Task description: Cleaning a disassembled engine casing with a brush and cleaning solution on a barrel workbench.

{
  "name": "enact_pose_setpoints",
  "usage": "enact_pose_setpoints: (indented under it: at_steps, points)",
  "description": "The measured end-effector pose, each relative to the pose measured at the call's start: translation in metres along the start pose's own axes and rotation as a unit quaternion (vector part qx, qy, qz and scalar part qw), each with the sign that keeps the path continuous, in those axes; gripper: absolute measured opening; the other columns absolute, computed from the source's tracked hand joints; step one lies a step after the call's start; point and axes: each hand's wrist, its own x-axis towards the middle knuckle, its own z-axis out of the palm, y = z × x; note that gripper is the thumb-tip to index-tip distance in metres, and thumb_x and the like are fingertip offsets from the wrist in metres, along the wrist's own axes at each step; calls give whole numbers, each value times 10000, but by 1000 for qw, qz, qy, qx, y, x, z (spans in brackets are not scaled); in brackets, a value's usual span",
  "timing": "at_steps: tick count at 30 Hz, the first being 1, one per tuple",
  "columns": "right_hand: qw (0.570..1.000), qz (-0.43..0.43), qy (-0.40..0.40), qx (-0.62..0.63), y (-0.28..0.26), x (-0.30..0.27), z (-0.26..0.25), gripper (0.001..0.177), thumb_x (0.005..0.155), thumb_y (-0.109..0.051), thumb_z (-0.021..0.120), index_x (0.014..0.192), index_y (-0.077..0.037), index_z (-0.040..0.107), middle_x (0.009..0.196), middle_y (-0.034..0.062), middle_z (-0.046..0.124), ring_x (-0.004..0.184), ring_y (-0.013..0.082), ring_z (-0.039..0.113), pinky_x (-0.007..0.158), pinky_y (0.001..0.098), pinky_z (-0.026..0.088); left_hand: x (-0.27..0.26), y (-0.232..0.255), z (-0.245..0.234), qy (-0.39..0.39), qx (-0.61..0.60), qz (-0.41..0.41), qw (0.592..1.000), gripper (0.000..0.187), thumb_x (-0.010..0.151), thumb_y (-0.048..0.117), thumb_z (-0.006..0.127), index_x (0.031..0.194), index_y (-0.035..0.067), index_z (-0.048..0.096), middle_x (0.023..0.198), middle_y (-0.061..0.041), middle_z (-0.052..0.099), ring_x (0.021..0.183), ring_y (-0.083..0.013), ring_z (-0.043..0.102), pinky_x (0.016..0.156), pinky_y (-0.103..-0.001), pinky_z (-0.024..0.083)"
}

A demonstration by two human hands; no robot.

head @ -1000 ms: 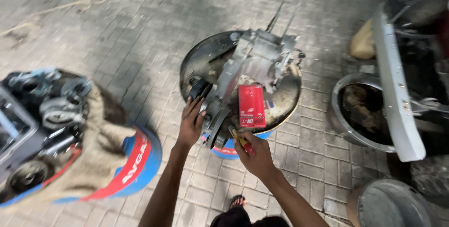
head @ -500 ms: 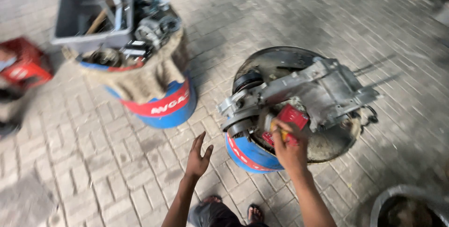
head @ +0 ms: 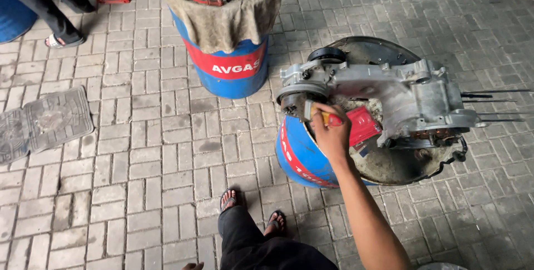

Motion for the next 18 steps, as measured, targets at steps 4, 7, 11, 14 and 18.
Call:
enact_pose_setpoints:
  at_steps: [4, 7, 11, 14, 18]
  points:
    - [997, 21, 52, -58, -5, -8, 11, 154, 915, -123, 715, 1045, -76, 784, 879, 143, 647, 837, 374, 690, 738, 438, 565, 14, -8, -2, 37, -52, 21, 998, 773, 794, 706, 778, 1372, 201, 679, 1408, -114, 685, 1303, -295, 648, 1086, -435, 523]
    - [997, 1, 16, -78, -1, -21, 24, 177, 925, -166, 719, 1086, -130, 785, 933, 99, 652, 885, 357, 705, 782, 443, 582, 30, -15, -16, 63, -79, 40, 994, 792, 752, 748, 842, 1340, 232, 716, 1360, -121, 723, 1255, -297, 686, 1048, -444, 565]
    - [998, 25, 27, -42, -6, -18, 9, 192, 941, -97, 703, 1113, -113, 787, 923, 116, 637, 910, 361, 696, 815, 451, 571, 61, 109, -46, 27, -94, 177, 979, 633, 924, 570, 715, 1446, 231, 601, 1360, -158, 706, 1294, -344, 640, 1083, -481, 532]
    - [995, 10, 72, -66, -2, -6, 4, 201, 940, -103, 730, 1135, -86, 777, 953, 131, 655, 937, 375, 700, 819, 435, 573, -46, 285, -95, 8, -113, 323, 940, 661, 929, 395, 727, 1502, 146, 513, 1474, -230, 565, 1334, -448, 569, 1139, -562, 477]
    - [995, -35, 4, -92, -4, -9, 0, 188, 933, -137, 731, 1114, -106, 773, 960, 86, 635, 883, 362, 713, 751, 464, 605, -96, 423, -111, 42, -45, 469, 881, 876, 833, 323, 800, 1596, 220, 383, 1527, -185, 469, 1320, -478, 548, 1115, -578, 489]
